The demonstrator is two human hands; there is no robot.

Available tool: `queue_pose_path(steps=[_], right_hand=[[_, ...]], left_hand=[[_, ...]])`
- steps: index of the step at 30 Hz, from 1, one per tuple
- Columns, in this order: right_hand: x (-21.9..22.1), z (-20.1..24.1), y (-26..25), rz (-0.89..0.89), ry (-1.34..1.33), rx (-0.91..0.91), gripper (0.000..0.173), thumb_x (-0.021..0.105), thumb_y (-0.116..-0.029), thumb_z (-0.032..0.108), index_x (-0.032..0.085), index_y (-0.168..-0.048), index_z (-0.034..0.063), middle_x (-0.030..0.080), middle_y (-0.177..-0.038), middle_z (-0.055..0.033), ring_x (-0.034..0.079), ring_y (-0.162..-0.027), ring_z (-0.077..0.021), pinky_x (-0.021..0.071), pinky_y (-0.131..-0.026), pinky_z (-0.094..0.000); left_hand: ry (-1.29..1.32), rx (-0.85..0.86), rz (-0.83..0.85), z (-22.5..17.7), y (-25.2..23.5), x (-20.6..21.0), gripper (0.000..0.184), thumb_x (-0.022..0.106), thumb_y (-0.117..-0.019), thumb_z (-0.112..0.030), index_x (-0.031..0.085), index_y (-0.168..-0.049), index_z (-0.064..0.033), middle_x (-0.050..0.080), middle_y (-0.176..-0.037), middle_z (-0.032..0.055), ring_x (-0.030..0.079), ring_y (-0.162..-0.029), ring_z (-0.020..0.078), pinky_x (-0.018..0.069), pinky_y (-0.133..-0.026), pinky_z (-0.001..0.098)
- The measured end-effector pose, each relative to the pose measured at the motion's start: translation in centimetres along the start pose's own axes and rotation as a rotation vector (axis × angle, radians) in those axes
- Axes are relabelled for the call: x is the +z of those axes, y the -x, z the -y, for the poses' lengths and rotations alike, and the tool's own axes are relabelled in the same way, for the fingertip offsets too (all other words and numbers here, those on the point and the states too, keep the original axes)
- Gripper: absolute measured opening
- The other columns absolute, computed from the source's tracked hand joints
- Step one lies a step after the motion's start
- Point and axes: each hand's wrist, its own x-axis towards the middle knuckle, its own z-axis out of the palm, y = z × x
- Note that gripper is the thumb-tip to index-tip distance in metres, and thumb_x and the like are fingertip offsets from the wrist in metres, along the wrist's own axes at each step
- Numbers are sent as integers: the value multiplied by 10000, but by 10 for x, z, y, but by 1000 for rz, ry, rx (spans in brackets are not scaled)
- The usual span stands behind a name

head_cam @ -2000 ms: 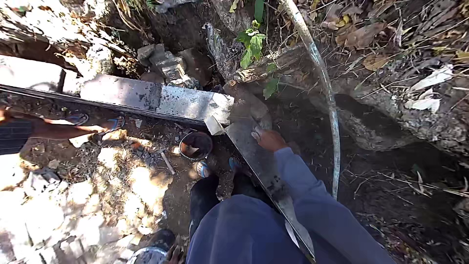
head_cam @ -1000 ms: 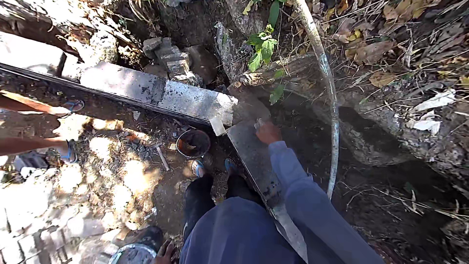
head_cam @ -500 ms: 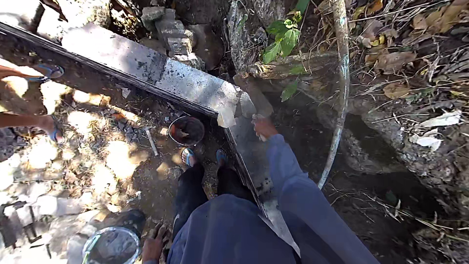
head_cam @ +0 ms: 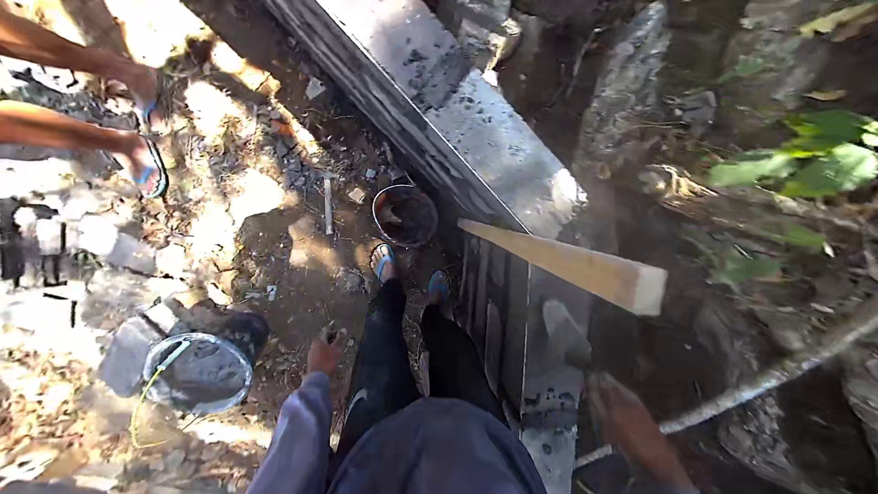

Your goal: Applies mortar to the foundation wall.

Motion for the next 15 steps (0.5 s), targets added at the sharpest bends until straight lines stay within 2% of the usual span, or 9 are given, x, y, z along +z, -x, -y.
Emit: queue_pose_path(steps=[1, 2, 5, 6, 8, 11, 13, 15], right_hand=[[15, 7, 4, 62, 15, -10, 402, 402, -1105, 275, 631, -1293, 4, 663, -896, -153, 614, -696, -240, 535, -665, -461], [33, 19, 0, 130, 64, -37, 401, 418, -1096, 272, 634, -1306, 7, 687, -928, -172, 652, -743, -268, 552, -716, -493], [108, 83, -56, 242, 235, -125, 419, 477, -1084, 335, 603, -1358, 43, 707, -1071, -218, 704, -947, -364, 547, -871, -592], [135, 107, -87, 233, 324, -141, 437, 488, -1078, 363, 591, -1382, 66, 707, -1118, -222, 701, -1005, -385, 537, -903, -609], [186, 164, -164, 189, 545, -136, 494, 436, -1093, 402, 543, -1456, 83, 698, -1203, -247, 683, -1111, -436, 521, -955, -631], [245, 237, -293, 171, 718, -108, 569, 319, -1115, 415, 477, -1506, 33, 629, -1342, -271, 617, -1250, -438, 481, -1037, -613], [277, 263, -381, 187, 690, -93, 560, 328, -1123, 388, 526, -1441, -28, 601, -1368, -301, 572, -1302, -452, 437, -1080, -622], [313, 274, -454, 150, 639, -114, 469, 453, -1089, 328, 594, -1350, -36, 618, -1331, -299, 586, -1272, -459, 457, -1045, -651]], left_hand=[[-3, 10, 27, -8, -21, 3, 495, 545, -1073, -289, 491, -1486, -21, 621, -1351, 241, 615, -1234, 385, 454, -1072, 568], [-11, 19, 57, -17, -44, 6, 503, 547, -1071, -292, 485, -1490, -21, 619, -1355, 237, 608, -1246, 379, 448, -1084, 559], [-63, 34, 143, -53, -120, 17, 552, 564, -1060, -335, 470, -1497, -11, 574, -1416, 255, 541, -1339, 390, 384, -1150, 547], [-67, 35, 170, -65, -147, 22, 567, 566, -1058, -348, 464, -1499, -6, 561, -1434, 252, 530, -1355, 381, 380, -1160, 533], [6, 28, 197, -91, -205, 33, 548, 580, -1050, -354, 498, -1462, -2, 579, -1393, 256, 567, -1292, 373, 430, -1104, 528], [189, -1, 208, -123, -289, 54, 570, 628, -1025, -366, 500, -1444, -1, 599, -1337, 263, 594, -1218, 378, 468, -1038, 552], [253, -35, 236, -132, -340, 71, 774, 692, -962, -461, 388, -1545, -53, 580, -1360, 260, 589, -1200, 396, 489, -989, 580], [302, -64, 301, -138, -383, 87, 889, 721, -923, -479, 273, -1612, -138, 534, -1438, 243, 566, -1247, 413, 497, -968, 616]])
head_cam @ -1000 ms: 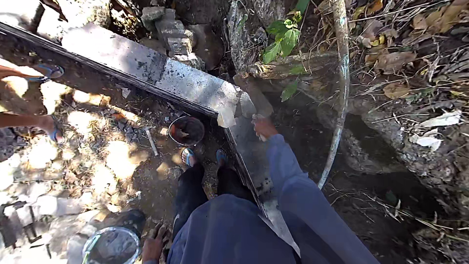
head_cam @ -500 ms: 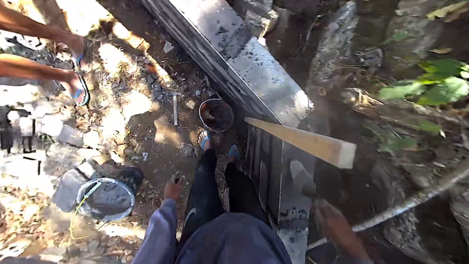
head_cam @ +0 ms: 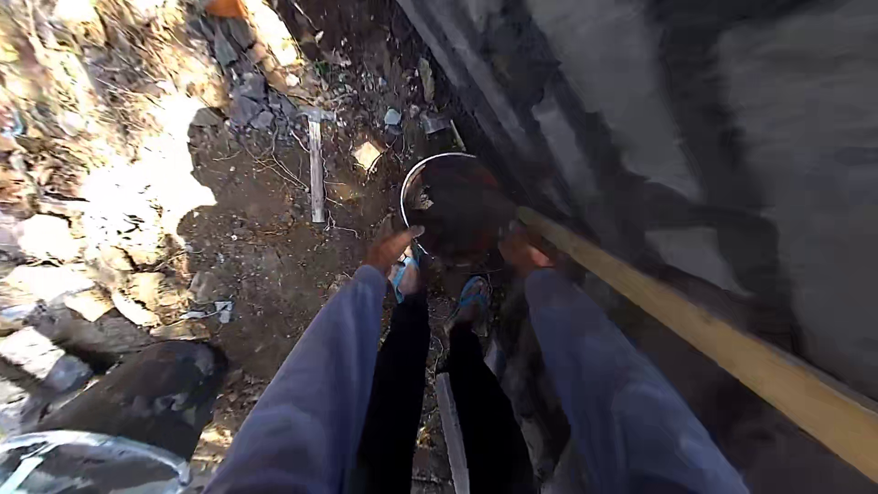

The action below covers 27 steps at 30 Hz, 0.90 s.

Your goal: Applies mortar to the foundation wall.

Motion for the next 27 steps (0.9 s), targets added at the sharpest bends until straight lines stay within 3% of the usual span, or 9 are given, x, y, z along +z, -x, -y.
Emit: queue_pose_path(steps=[3, 5, 8, 11, 12, 14, 18, 22, 27], right_hand=[[33, 50, -50, -3, 76, -82, 373, 528, -1048, 185, 610, -1351, -17, 606, -1358, -287, 580, -1270, -470, 464, -1026, -667], [60, 69, -54, -28, 143, -122, 359, 454, -1075, 147, 556, -1386, 0, 629, -1320, -277, 628, -1208, -460, 513, -963, -636], [61, 51, -23, -36, 287, -309, 372, 555, -1021, 57, 536, -1381, -35, 651, -1204, -295, 677, -1044, -487, 561, -844, -629], [34, 18, 18, 37, 388, -435, 416, 536, -1051, 200, 533, -1443, 60, 617, -1326, -228, 668, -1066, -446, 533, -892, -620], [26, 7, 39, 20, 355, -430, 401, 481, -1078, 277, 558, -1424, 89, 624, -1332, -207, 665, -1091, -430, 525, -897, -614], [4, -3, 89, -36, 256, -340, 434, 440, -1090, 331, 586, -1404, 70, 636, -1325, -222, 661, -1134, -436, 531, -911, -620], [-35, 4, 174, 74, 153, -120, 475, 371, -1111, 357, 528, -1430, 42, 652, -1260, -272, 638, -1189, -448, 497, -989, -611], [-45, 11, 268, 196, 55, -328, 493, 346, -1120, 353, 541, -1421, 15, 644, -1255, -291, 610, -1229, -450, 459, -1042, -617], [-47, -46, 374, 151, -60, -525, 517, 303, -1129, 369, 587, -1326, -15, 651, -1223, -280, 615, -1215, -429, 451, -1054, -595]], left_hand=[[134, -15, 80, -1, -61, 17, 844, 686, -946, -300, 198, -1634, -268, 574, -1358, 188, 627, -1116, 339, 562, -840, 550], [144, 31, 10, -4, -70, 31, 733, 622, -958, -153, 280, -1604, -205, 600, -1332, 161, 625, -1103, 283, 542, -875, 505], [148, 91, -8, 16, -38, 28, 630, 602, -956, -123, 380, -1544, -160, 616, -1274, 158, 624, -1027, 263, 543, -813, 483], [286, 162, -33, 41, -6, 26, 518, 593, -979, -44, 440, -1473, -68, 636, -1190, 157, 648, -978, 228, 569, -812, 427], [321, 172, -55, 48, 14, 24, 508, 589, -965, -7, 438, -1450, -23, 626, -1171, 160, 646, -967, 204, 569, -813, 390], [342, 246, -77, 56, 64, 12, 631, 572, -901, 54, 365, -1497, 38, 583, -1328, 191, 634, -1121, 180, 553, -936, 343], [327, 410, -66, 44, 189, -11, 801, 584, -844, 79, 251, -1572, 46, 477, -1503, 213, 582, -1271, 171, 514, -1040, 309], [351, 476, -62, 24, 317, -12, 758, 603, -813, 77, 318, -1515, 84, 553, -1400, 192, 616, -1188, 133, 531, -997, 284], [324, 588, -114, 29, 437, 21, 780, 603, -796, 40, 312, -1518, 81, 560, -1378, 195, 612, -1183, 139, 526, -988, 284]])
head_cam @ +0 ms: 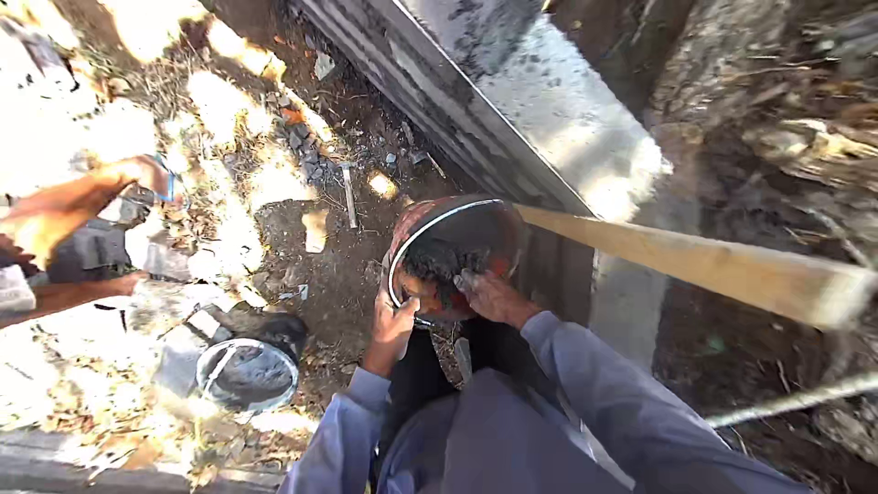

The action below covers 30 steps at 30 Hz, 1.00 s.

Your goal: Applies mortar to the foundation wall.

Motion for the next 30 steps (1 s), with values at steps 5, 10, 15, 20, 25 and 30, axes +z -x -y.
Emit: queue_pose_path(steps=[5, 10, 15, 20, 25, 30], right_hand=[[13, -22, 93, -14, -94, -233, 438, 367, -1123, 295, 618, -1273, -32, 660, -1213, -267, 629, -1194, -410, 458, -1054, -592], [25, -52, 171, -115, -148, -314, 441, 381, -1122, 298, 636, -1076, -59, 656, -964, -256, 660, -974, -414, 500, -907, -592], [40, -95, 223, -176, -281, -231, 486, 342, -1132, 343, 634, -1081, -43, 652, -939, -236, 659, -940, -382, 497, -884, -566], [48, -138, 274, -234, -526, -94, 454, 345, -1132, 368, 615, -1109, 4, 601, -825, -141, 600, -700, -245, 514, -691, -438], [33, -175, 317, -389, -713, 129, 422, 364, -1131, 322, 594, -1344, 39, 654, -959, -152, 605, -736, -222, 525, -708, -416], [0, -206, 299, -686, -638, 237, 416, 393, -1124, 326, 620, -1293, 21, 666, -1018, -200, 650, -861, -300, 525, -833, -496]], left_hand=[[81, -100, -127, -17, 80, 23, 624, 557, -873, 97, 382, -1469, 34, 587, -1281, 177, 637, -1044, 165, 568, -857, 327], [92, -232, -188, 5, 124, 44, 341, 513, -919, 72, 492, -1252, 1, 595, -963, 104, 614, -750, 144, 556, -619, 326], [125, -292, -204, 26, 140, 50, 211, 506, -910, 61, 517, -1105, -20, 594, -880, 99, 606, -704, 163, 557, -600, 340], [125, -259, -150, 28, 144, 58, 170, 489, -924, 53, 514, -1072, -26, 603, -855, 90, 625, -690, 158, 573, -593, 340], [230, -268, -137, 23, 141, 62, 151, 455, -943, 28, 506, -1063, -50, 610, -851, 89, 632, -689, 169, 576, -591, 351], [339, -229, -260, 8, 157, 60, 152, 452, -924, 44, 501, -1020, -64, 601, -814, 85, 616, -644, 159, 570, -557, 326]])
